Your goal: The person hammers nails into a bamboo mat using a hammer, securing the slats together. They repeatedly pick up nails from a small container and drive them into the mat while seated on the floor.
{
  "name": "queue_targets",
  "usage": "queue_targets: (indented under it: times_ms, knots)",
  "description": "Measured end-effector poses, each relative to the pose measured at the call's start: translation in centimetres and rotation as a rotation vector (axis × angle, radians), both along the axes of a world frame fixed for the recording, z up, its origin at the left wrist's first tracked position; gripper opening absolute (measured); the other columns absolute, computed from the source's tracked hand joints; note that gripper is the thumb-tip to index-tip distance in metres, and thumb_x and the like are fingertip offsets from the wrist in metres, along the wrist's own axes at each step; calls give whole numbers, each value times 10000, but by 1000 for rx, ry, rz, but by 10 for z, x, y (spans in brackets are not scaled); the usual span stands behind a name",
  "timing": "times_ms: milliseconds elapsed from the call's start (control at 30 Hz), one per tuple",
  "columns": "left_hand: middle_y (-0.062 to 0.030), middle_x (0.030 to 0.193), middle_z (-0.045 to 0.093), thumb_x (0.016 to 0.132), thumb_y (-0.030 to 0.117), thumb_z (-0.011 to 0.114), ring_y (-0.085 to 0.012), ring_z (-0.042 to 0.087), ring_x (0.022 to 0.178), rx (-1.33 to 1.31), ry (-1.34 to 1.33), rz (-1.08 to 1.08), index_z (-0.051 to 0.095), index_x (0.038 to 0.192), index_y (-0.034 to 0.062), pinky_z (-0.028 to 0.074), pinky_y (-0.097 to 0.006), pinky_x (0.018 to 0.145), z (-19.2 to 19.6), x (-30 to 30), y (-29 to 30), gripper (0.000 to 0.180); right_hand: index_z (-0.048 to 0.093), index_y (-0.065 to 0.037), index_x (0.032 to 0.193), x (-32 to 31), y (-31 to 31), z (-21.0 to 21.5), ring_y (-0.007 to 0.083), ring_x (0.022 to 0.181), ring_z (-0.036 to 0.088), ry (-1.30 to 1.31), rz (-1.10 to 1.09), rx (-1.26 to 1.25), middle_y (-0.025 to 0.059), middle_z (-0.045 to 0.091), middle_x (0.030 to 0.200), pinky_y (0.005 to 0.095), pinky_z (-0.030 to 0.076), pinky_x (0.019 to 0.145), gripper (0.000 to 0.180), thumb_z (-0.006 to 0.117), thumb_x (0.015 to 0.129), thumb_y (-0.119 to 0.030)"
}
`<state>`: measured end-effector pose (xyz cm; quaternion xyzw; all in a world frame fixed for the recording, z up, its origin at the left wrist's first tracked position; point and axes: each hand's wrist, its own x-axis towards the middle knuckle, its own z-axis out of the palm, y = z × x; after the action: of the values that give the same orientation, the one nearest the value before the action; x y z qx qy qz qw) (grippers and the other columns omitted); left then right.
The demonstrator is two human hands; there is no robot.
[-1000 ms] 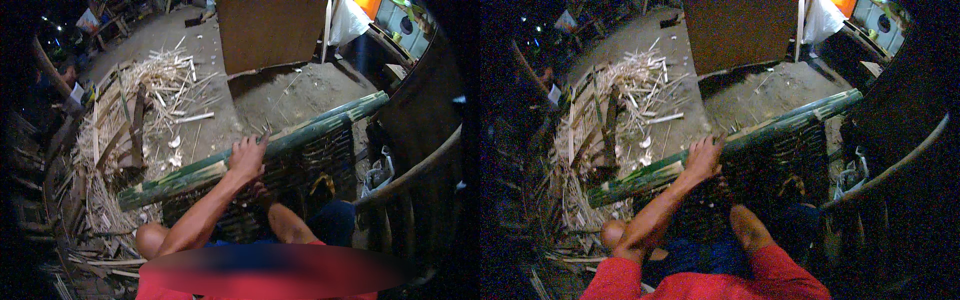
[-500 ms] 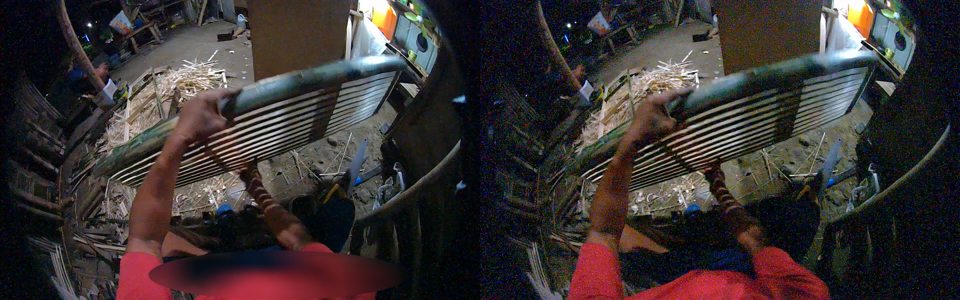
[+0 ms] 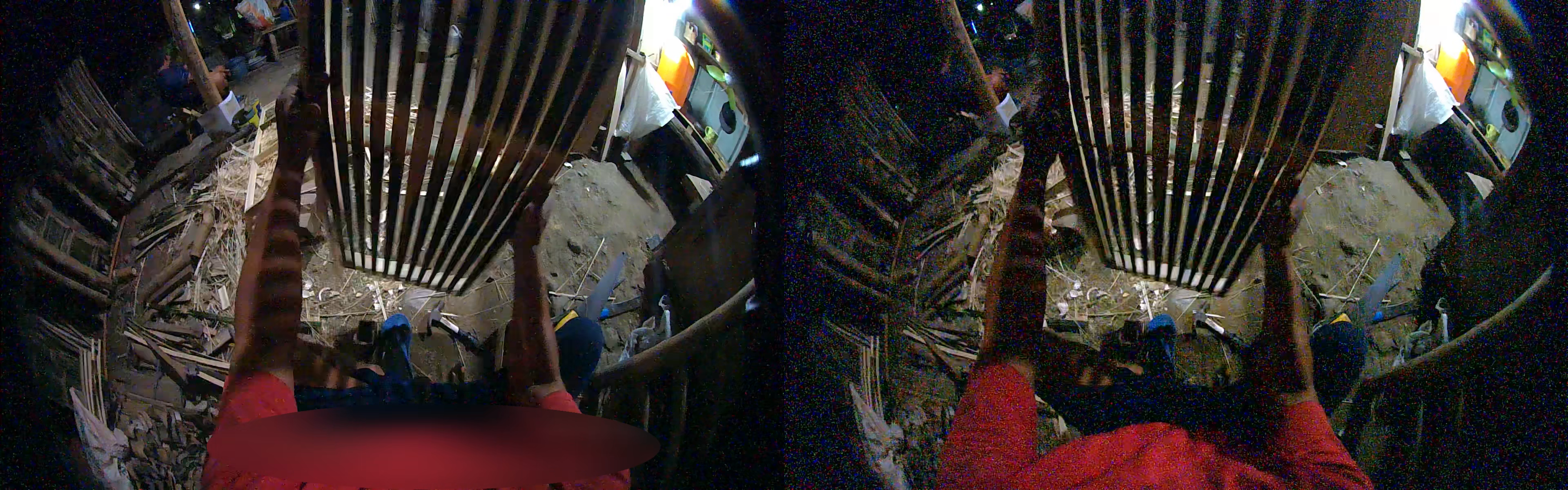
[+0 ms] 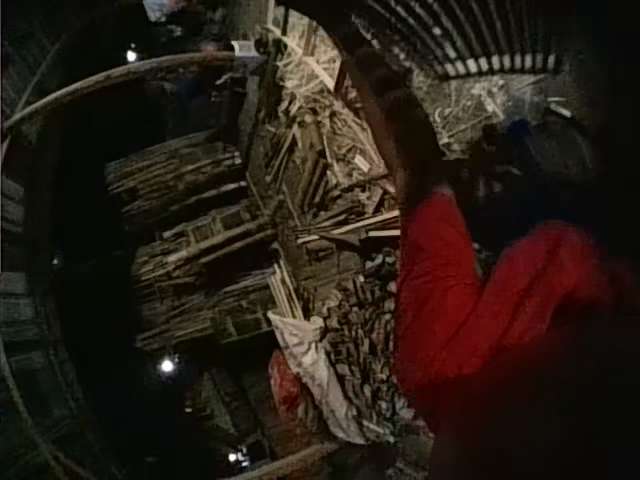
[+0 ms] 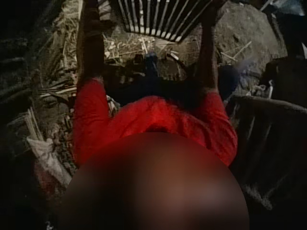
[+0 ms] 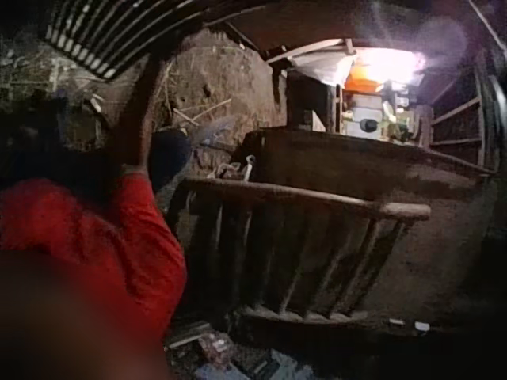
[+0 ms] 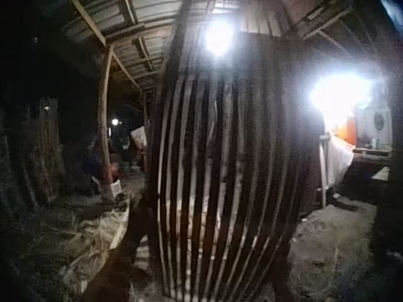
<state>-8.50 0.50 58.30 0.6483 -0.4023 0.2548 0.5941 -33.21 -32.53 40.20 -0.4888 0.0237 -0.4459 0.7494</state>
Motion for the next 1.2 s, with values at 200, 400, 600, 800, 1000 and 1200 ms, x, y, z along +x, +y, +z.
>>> queue_targets:
  times_ms: [200, 400, 600, 800, 1000, 1200]
  knots:
    - [-35, 967, 628, 927, 112, 552, -203, 529, 768, -150, 246, 56, 574, 1312, 69, 489, -372, 742, -92, 6, -2, 388, 663, -32, 991, -43, 5, 145, 205, 765, 632, 326, -550, -757, 102, 679, 830, 353, 489, 695, 524, 566, 964, -546]
    - [-51, 996, 634, 928, 172, 554, -219, 544, 806, -92, 595, 215, 580, 1307, 66, 491, -383, 767, -237, 9, 13, 394, 693, -59, 1057, -14, 51, 180, 261, 855, 679, 596, -667, -1131, 127, 708, 913, 375, 508, 778, 675, 646, 819, -689]
    - [-68, 1025, 641, 929, 231, 556, -234, 559, 844, 139, 933, 312, 585, 1302, 64, 493, -394, 792, -393, -27, -13, 410, 699, -109, 1087, 26, 82, 146, 324, 912, 706, 662, -526, -1481, 119, 730, 966, 417, 540, 799, 649, 771, 714, -636]
    - [-85, 1054, 648, 930, 291, 558, -250, 573, 881, 444, 1127, 339, 590, 1297, 61, 495, -406, 816, -497, -66, -41, 435, 667, -130, 1078, 50, 85, 78, 292, 945, 644, 685, -345, -1655, 68, 677, 939, 412, 453, 801, 639, 767, 701, -637]
    - [-102, 1082, 655, 930, 351, 560, -266, 588, 919, 752, 1195, 318, 596, 1292, 59, 497, -417, 841, -547, -90, -41, 466, 677, -121, 1027, 58, 76, 33, 295, 847, 636, 754, -282, -1704, 68, 651, 880, 413, 438, 787, 669, 766, 667, -678]
    - [-118, 1111, 661, 931, 411, 562, -282, 603, 957, 986, 1169, 278, 601, 1287, 56, 499, -429, 865, -562, -97, -37, 504, 675, -126, 1023, 59, 64, 8, 287, 843, 632, 743, -238, -1680, 62, 645, 876, 409, 425, 780, 668, 769, 658, -678]
